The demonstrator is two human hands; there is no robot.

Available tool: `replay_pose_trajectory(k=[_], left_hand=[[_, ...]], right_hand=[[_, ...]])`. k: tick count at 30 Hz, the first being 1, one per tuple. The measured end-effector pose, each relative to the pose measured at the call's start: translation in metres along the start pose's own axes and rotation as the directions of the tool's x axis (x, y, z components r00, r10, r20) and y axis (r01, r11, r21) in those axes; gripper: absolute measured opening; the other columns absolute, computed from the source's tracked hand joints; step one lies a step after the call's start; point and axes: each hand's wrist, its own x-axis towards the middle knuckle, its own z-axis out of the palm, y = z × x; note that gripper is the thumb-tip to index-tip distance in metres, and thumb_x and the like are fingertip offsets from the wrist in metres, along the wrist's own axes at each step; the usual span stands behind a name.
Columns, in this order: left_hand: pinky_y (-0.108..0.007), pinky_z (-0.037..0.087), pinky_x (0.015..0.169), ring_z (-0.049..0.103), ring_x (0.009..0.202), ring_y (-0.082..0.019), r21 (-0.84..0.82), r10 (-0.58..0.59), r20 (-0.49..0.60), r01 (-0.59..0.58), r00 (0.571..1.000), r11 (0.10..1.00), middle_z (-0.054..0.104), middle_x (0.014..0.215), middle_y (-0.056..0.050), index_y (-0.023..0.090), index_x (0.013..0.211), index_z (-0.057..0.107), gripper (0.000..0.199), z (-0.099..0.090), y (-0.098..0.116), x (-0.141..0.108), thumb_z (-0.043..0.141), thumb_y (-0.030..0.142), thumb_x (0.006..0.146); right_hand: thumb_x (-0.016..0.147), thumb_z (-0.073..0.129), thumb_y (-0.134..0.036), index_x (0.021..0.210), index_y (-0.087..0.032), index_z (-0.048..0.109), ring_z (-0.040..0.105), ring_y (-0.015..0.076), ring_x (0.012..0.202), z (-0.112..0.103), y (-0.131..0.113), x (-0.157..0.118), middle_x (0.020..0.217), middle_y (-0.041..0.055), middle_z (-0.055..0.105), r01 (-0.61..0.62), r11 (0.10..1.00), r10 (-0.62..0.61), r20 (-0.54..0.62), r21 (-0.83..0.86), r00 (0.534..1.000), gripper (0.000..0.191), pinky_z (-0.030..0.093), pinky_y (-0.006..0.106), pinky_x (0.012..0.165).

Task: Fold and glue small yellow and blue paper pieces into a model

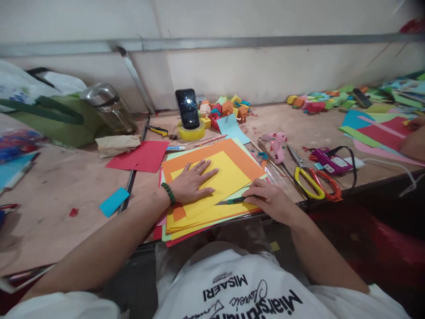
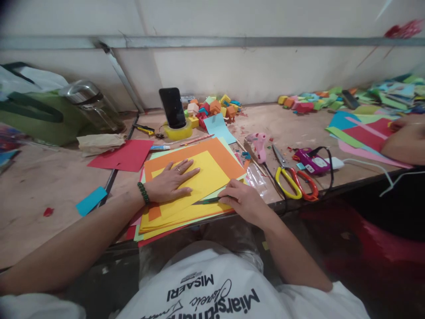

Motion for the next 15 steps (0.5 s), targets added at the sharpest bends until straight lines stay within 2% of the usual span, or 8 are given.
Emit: replay_pose_trajectory(k=[15], left_hand=[[-0.057,0.014,0.111,0.014,0.145,-0.033,-0.003,0.008,-0.051,-0.008,0.999,1.0,0.016,0.158,-0.014,0.027,0.149,0.023,0.071,0.007,-0.003,0.0,0.027,0.066,0.089]], right_hand=[[0.095,0.049,-0.027,0.09,-0.021,0.069,0.06,0.0126,0.071,0.018,-0.023,0.007,0.08,0.0026,0.058,0.08,0.996,-0.08,0.005,-0.047,0.997,0.022,0.046,0.023,0.063]])
